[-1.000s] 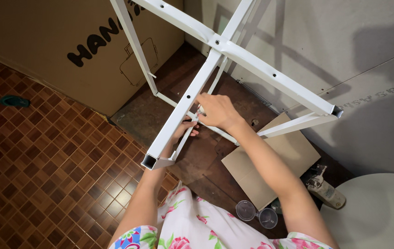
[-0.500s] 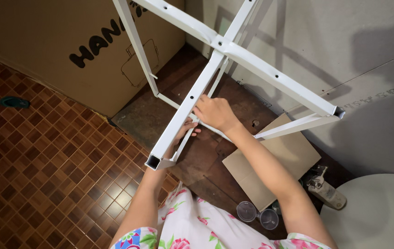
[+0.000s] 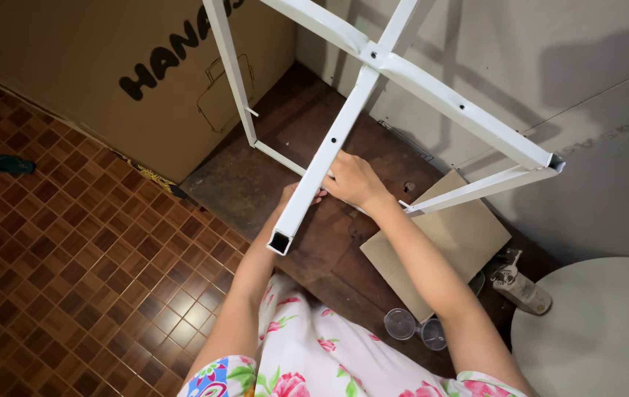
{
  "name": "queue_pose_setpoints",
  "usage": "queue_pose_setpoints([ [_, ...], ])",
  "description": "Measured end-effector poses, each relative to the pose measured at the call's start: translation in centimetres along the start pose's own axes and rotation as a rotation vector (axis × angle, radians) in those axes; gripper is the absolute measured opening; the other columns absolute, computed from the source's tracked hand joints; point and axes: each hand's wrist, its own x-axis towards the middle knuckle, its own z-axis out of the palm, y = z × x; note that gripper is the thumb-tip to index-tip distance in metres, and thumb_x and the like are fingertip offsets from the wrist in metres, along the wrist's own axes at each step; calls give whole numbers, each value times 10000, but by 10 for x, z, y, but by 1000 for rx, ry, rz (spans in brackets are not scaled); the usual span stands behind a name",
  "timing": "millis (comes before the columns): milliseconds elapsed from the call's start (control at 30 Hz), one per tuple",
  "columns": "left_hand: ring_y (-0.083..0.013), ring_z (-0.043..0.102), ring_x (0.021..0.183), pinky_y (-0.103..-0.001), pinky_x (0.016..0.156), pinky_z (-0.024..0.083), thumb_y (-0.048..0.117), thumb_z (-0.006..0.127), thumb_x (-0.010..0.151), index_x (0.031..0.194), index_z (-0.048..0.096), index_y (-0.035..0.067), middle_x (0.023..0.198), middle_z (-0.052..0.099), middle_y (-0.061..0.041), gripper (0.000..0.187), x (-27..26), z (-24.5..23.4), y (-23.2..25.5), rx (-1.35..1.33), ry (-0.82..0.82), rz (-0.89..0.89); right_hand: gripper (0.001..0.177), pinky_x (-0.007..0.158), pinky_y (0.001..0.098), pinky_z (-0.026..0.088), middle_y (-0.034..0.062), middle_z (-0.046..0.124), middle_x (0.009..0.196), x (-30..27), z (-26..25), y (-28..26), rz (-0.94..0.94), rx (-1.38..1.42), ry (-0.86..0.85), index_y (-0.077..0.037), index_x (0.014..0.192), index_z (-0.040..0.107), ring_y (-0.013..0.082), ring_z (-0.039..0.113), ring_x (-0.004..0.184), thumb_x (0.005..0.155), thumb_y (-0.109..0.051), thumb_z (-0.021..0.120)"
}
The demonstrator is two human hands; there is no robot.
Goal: The person assembles a white metal folding table frame on the floor. They fit the X-shaped leg frame together, attach the side rails, and use a screwdriver to drive screws into the frame joints, working around the structure as it takes shape.
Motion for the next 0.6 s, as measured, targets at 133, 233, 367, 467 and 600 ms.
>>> queue_pose_setpoints([
  [133,-231,652,811,-330,651,547,50,719,1025,1207,687,-86,1012,709,-189,229,0,-14,-12,101,87,-81,360,775,451,571,149,704,1012,-1,-5,-16,4,150,21,-70,1162,610,380,708,901,838,-199,699],
  [233,-199,716,937,-301,791,610,-10,710,943,1178,664,-52,1080,749,-143,243,2,-15,-4,12,48,-78,364,760,448,566,143,698,999,7,-6,-31,74,105,55,-84,1188,616,372,699,889,871,-233,717],
  [367,-201,735,1031,-306,824,608,-33,707,901,1202,642,-31,1131,738,-131,308,2,-9,16,-18,0,-158,334,716,441,565,124,693,963,11,-8,-45,164,-45,114,-110,1182,614,348,703,838,890,-242,709],
  [467,-206,733,1063,-321,850,612,-26,711,899,1208,619,-20,1159,726,-131,322,1,-12,30,-6,-3,-198,421,675,452,565,146,680,952,14,-5,-49,140,-96,107,-92,1207,599,363,690,777,803,-178,679],
  [600,-211,724,1069,-329,879,616,-2,711,913,1219,610,-15,1163,721,-127,323,4,-16,31,-8,-29,-223,369,705,471,558,155,677,930,26,5,-46,266,-322,17,-130,1197,617,385,684,792,908,-314,754],
])
